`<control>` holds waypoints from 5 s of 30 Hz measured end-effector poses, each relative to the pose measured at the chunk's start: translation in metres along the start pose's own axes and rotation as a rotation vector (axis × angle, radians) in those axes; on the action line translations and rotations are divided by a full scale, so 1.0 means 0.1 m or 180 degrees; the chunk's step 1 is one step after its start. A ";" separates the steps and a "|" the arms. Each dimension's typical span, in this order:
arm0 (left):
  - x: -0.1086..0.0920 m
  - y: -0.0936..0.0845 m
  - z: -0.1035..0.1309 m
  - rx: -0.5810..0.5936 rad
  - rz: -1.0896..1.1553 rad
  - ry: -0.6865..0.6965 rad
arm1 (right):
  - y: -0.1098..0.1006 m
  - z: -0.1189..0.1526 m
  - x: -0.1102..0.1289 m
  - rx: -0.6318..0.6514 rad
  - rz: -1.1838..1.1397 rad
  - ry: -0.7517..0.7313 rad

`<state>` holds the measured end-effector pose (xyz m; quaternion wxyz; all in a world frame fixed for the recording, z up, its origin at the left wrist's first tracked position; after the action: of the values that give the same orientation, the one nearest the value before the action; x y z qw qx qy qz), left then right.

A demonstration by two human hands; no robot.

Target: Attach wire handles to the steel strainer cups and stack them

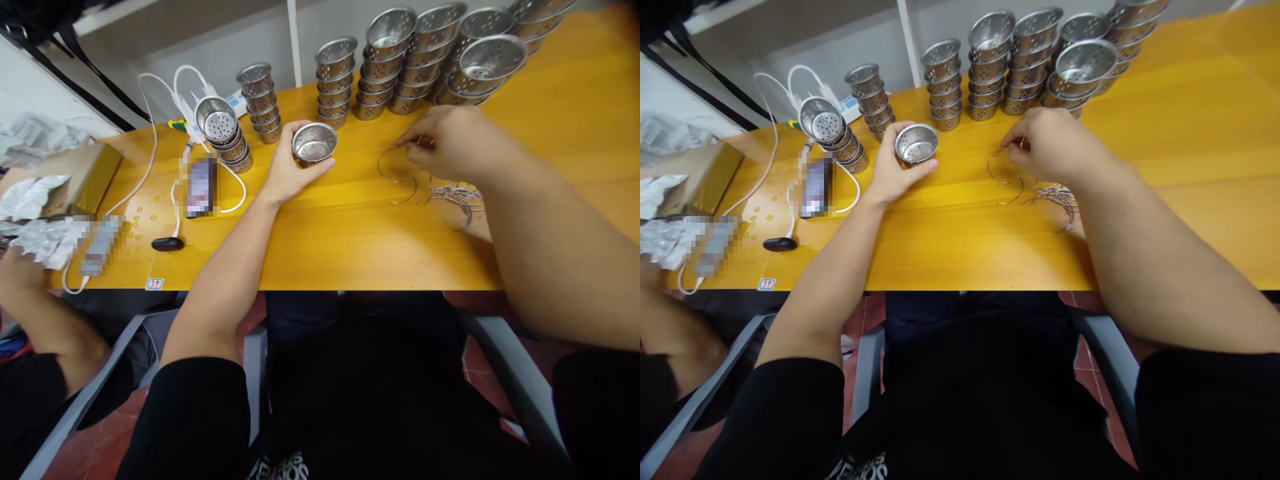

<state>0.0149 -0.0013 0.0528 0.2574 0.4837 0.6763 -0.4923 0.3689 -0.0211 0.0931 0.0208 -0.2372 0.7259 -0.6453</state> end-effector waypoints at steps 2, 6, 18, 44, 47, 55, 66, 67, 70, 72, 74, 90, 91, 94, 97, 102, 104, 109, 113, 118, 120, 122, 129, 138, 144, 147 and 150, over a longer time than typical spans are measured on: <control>-0.03 -0.01 0.01 -0.0022 -0.0031 0.0009 | -0.02 0.01 -0.01 -0.0190 -0.0073 0.0121; -0.03 -0.02 0.00 -0.0110 -0.0153 0.0093 | 0.01 0.03 0.10 -0.0967 -0.1329 0.0324; 0.02 0.26 0.15 0.1028 0.0460 0.0107 | 0.31 0.00 0.47 -0.1057 -0.2492 0.0180; -0.13 0.37 0.22 0.1065 0.0310 0.0169 | 0.44 -0.04 0.46 -0.0176 -0.2193 0.0004; -0.04 0.35 0.16 0.0789 0.0272 0.0143 | 0.43 -0.05 0.44 -0.0167 -0.2418 0.0260; 0.20 0.30 0.02 0.0439 0.0233 0.0076 | 0.37 -0.04 0.44 -0.0284 -0.1967 0.0361; 0.75 0.42 -0.15 0.0824 0.0406 0.0923 | 0.65 -0.20 0.28 -0.0845 -0.3069 -0.0582; 0.72 0.42 -0.13 0.0815 0.0399 0.0916 | 0.63 -0.19 0.30 -0.0890 -0.3089 -0.0565; 0.64 0.41 -0.09 0.0783 0.0406 0.0887 | 0.59 -0.14 0.36 -0.1038 -0.3030 -0.0526; 0.63 0.43 -0.07 0.0781 0.0380 0.0884 | 0.57 -0.12 0.40 -0.1099 -0.2955 -0.0583; 0.65 0.47 -0.06 0.0777 0.0344 0.0900 | 0.58 -0.11 0.43 -0.1118 -0.2885 -0.0647; 0.53 0.64 0.09 0.0849 0.0186 0.0771 | 0.74 -0.15 0.50 -0.1292 -0.2526 -0.0480; 0.48 0.63 0.11 0.0819 0.0115 0.0726 | 0.75 -0.16 0.51 -0.1307 -0.2550 -0.0464; 0.33 0.61 0.15 0.0743 -0.0037 0.0595 | 0.74 -0.16 0.55 -0.1253 -0.2695 -0.0447; 0.26 0.56 0.16 0.0780 0.0003 0.0521 | 0.65 -0.15 0.58 -0.1036 -0.3046 -0.0535; 0.36 0.46 0.11 0.1004 0.0342 0.0522 | 0.39 -0.04 0.53 -0.0051 -0.3460 -0.0895; 0.42 0.45 0.09 0.1084 0.0425 0.0603 | 0.35 -0.01 0.52 0.0099 -0.3500 -0.0944; 0.51 0.53 0.08 0.1074 0.0422 0.0906 | 0.40 -0.05 0.53 -0.0035 -0.3620 -0.0835; 0.53 0.58 0.08 0.1029 0.0345 0.0836 | 0.44 -0.08 0.57 -0.0101 -0.3589 -0.0684; 0.47 0.55 0.08 0.1053 0.0302 0.0747 | 0.44 -0.04 0.63 -0.0165 -0.3476 -0.0547; 0.45 0.55 0.08 0.1026 0.0241 0.0767 | 0.45 -0.04 0.64 -0.0187 -0.3472 -0.0562; 0.45 0.54 0.09 0.1023 0.0179 0.0803 | 0.47 -0.04 0.64 -0.0201 -0.3459 -0.0568; 0.49 0.53 0.08 0.1043 0.0140 0.0916 | 0.55 -0.09 0.62 -0.0319 -0.3566 -0.0644; 0.51 0.54 0.06 0.1052 0.0245 0.0800 | 0.53 -0.07 0.65 -0.0265 -0.3519 -0.0600; 0.49 0.54 0.05 0.1019 0.0222 0.0768 | 0.54 -0.06 0.66 -0.0279 -0.3507 -0.0578; 0.51 0.53 0.06 0.1027 0.0193 0.0812 | 0.55 -0.07 0.62 -0.0299 -0.3459 -0.0612; 0.56 0.48 0.03 0.0979 0.0205 0.0789 | 0.55 -0.07 0.56 -0.0580 -0.3267 -0.0669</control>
<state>0.0358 0.0203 -0.0149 0.1109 0.5956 0.6038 -0.5180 0.2997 -0.0324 0.0581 -0.2458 -0.6262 0.5635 -0.4795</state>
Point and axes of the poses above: each hand's wrist, its own z-axis away from the middle knuckle, its own y-axis out of the palm, x = y × z, the point moved 1 cm from there along -z, towards the middle knuckle, and after that the axes turned 3 degrees about -x, right-handed, at the moved point
